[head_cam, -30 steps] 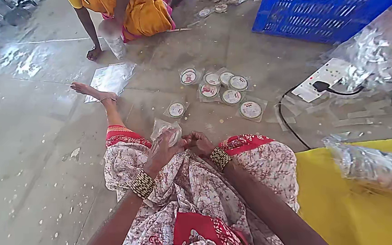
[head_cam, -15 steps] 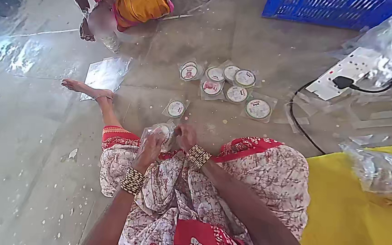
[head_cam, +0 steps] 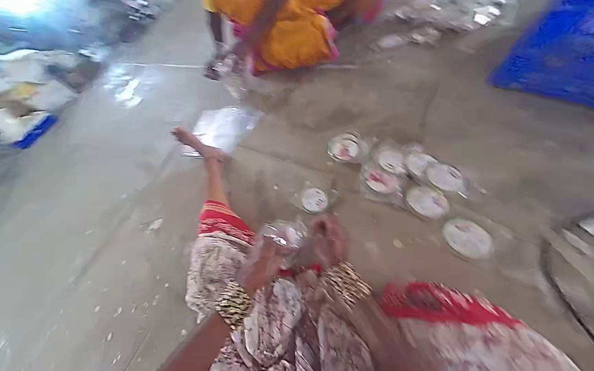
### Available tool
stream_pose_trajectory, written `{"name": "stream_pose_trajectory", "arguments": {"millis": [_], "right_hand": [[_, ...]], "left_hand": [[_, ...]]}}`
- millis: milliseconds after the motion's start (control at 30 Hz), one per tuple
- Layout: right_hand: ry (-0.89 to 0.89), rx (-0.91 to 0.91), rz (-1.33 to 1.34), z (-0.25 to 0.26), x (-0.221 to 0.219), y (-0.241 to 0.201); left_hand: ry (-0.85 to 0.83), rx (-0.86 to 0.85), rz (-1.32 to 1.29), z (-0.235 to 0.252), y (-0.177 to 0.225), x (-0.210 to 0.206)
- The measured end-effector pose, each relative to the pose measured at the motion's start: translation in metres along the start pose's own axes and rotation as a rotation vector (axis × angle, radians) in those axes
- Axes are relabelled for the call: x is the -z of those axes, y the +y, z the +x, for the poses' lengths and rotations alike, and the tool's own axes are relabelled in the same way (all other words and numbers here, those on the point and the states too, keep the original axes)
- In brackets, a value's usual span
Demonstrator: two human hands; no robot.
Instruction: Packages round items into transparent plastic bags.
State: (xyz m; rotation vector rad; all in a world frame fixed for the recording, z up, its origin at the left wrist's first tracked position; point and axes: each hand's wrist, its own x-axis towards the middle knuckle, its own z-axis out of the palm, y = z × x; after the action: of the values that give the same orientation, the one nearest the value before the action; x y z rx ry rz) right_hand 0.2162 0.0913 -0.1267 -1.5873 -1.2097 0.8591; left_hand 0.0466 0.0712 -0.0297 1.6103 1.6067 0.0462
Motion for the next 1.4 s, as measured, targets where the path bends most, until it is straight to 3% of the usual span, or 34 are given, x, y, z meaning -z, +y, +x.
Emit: {"name": "stream_pose_trajectory", "arguments": {"millis": [67, 133, 200, 333, 400, 467, 500, 567, 633, 667, 733, 800, 900, 1000, 1133, 1300, 1400], "right_hand": [[-0.061, -0.009, -0.197, 0.005, 0.007, -0.015], [-0.262, 0.002, -0.418, 0.001, 0.002, -0.015], [-0.337, 0.039, -0.457, 0.004, 0.003, -0.017], [-0.186, 0.107, -0.316, 0.020, 0.016, -0.023], [-0.288, 0.153, -0.400, 0.012, 0.012, -0.024], [-0.459, 0.095, -0.484, 0.007, 0.011, -0.032], [-0.440, 0.089, -0.439, 0.012, 0.013, -0.029], [-0.286, 0.105, -0.322, 0.019, 0.022, -0.020], [-0.213, 0.127, -0.323, 0.017, 0.028, -0.030], [-0.241, 0.179, -0.384, 0.011, 0.025, -0.032], [-0.405, 0.174, -0.471, -0.002, 0.015, -0.033], [-0.354, 0.148, -0.427, 0.005, 0.017, -0.026], [-0.143, 0.065, -0.374, 0.012, 0.022, -0.026], [-0.330, 0.073, -0.498, -0.007, 0.005, -0.024], [-0.159, 0.190, -0.264, 0.007, 0.021, -0.022], [-0.429, 0.125, -0.487, 0.003, 0.012, -0.012], [-0.339, 0.135, -0.355, 0.002, 0.009, -0.007]], "left_hand": [[0.014, -0.115, -0.013, 0.005, -0.002, 0.004], [0.009, -0.210, 0.102, 0.005, 0.000, 0.012], [-0.021, -0.239, 0.142, 0.001, 0.007, 0.022], [0.033, -0.181, 0.119, -0.003, 0.011, 0.031], [0.127, -0.054, 0.078, -0.020, 0.034, 0.047], [0.350, 0.027, -0.058, -0.035, 0.057, 0.068], [0.362, 0.031, -0.094, -0.039, 0.062, 0.074], [0.202, -0.170, 0.002, -0.030, 0.030, 0.051], [-0.099, -0.198, 0.104, -0.024, 0.023, 0.047], [-0.139, -0.187, 0.112, -0.023, 0.023, 0.047], [-0.067, -0.179, 0.084, -0.018, 0.014, 0.040], [0.046, -0.222, 0.057, -0.003, -0.005, 0.029], [-0.030, -0.287, 0.036, 0.003, -0.008, 0.023], [0.009, -0.344, 0.048, 0.006, -0.019, 0.010], [-0.003, -0.325, 0.049, 0.006, -0.018, 0.014], [-0.061, -0.292, 0.082, 0.002, -0.010, 0.021], [-0.009, -0.316, 0.005, -0.012, -0.004, 0.027]]}}
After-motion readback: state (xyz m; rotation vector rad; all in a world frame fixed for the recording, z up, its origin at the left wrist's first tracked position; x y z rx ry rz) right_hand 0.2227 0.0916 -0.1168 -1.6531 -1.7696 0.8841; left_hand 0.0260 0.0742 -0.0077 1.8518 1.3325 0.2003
